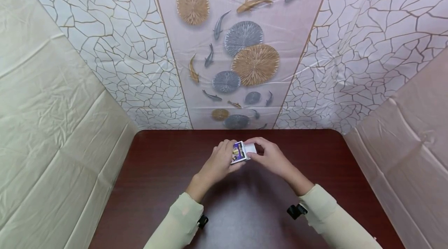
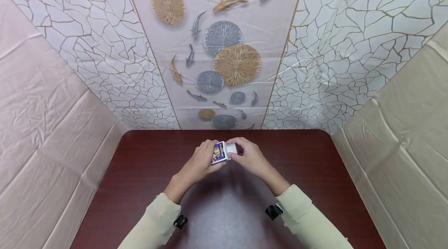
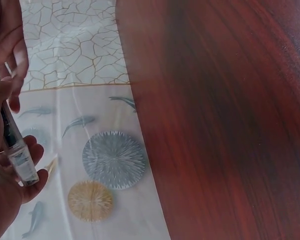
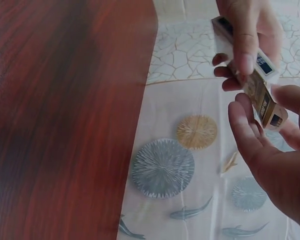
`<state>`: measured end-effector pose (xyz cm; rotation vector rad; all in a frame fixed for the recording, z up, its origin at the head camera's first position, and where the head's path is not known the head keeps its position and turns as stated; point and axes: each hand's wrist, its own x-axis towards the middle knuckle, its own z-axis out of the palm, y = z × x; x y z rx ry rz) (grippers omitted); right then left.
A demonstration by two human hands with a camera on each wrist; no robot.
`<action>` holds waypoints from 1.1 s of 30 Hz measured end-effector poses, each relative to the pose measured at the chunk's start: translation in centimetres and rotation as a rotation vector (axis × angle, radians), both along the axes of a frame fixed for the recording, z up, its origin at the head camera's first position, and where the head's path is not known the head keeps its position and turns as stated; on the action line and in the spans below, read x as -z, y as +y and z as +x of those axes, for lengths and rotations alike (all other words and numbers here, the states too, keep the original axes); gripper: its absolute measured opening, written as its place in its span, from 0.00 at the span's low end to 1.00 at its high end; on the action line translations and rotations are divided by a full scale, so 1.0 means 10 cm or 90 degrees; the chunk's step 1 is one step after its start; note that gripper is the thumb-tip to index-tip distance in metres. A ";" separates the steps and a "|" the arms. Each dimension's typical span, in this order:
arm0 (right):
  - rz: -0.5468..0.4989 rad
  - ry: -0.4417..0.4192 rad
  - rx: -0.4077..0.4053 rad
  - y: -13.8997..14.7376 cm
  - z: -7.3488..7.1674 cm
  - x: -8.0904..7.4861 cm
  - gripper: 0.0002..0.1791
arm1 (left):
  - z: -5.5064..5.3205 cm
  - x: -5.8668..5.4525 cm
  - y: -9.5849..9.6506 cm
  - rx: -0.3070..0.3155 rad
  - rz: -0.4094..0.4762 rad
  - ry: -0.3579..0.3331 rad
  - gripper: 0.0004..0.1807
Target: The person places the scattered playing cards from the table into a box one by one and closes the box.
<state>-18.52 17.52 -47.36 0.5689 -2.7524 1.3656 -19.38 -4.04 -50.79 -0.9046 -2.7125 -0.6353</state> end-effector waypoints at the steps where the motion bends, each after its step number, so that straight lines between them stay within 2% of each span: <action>1: 0.002 0.001 -0.002 0.00 0.00 -0.01 0.20 | 0.00 0.01 0.01 0.003 0.004 -0.002 0.41; 7: -0.011 -0.006 -0.016 0.02 0.00 -0.06 0.23 | 0.01 0.03 0.03 0.017 0.023 -0.004 0.41; 11: -0.049 -0.028 -0.027 0.02 0.02 -0.09 0.27 | 0.00 0.04 0.04 0.021 0.038 -0.003 0.41; 14: -0.107 -0.070 -0.048 0.04 0.03 -0.11 0.29 | -0.01 0.05 0.05 0.023 0.045 0.002 0.41; 18: -0.213 -0.158 -0.093 0.08 0.05 -0.14 0.29 | -0.01 0.05 0.05 0.020 0.049 0.011 0.41; 22: -0.269 -0.204 -0.128 0.12 0.06 -0.15 0.29 | 0.00 0.06 0.07 0.007 0.051 0.027 0.42; 27: -0.242 -0.192 -0.121 0.10 0.08 -0.18 0.31 | 0.02 0.08 0.11 -0.019 0.049 0.082 0.42; 30: -0.195 -0.154 -0.102 0.07 0.09 -0.19 0.31 | 0.02 0.10 0.14 -0.040 0.051 0.117 0.43; 33: -0.146 -0.112 -0.081 0.04 0.10 -0.20 0.32 | 0.04 0.11 0.18 -0.062 0.057 0.131 0.45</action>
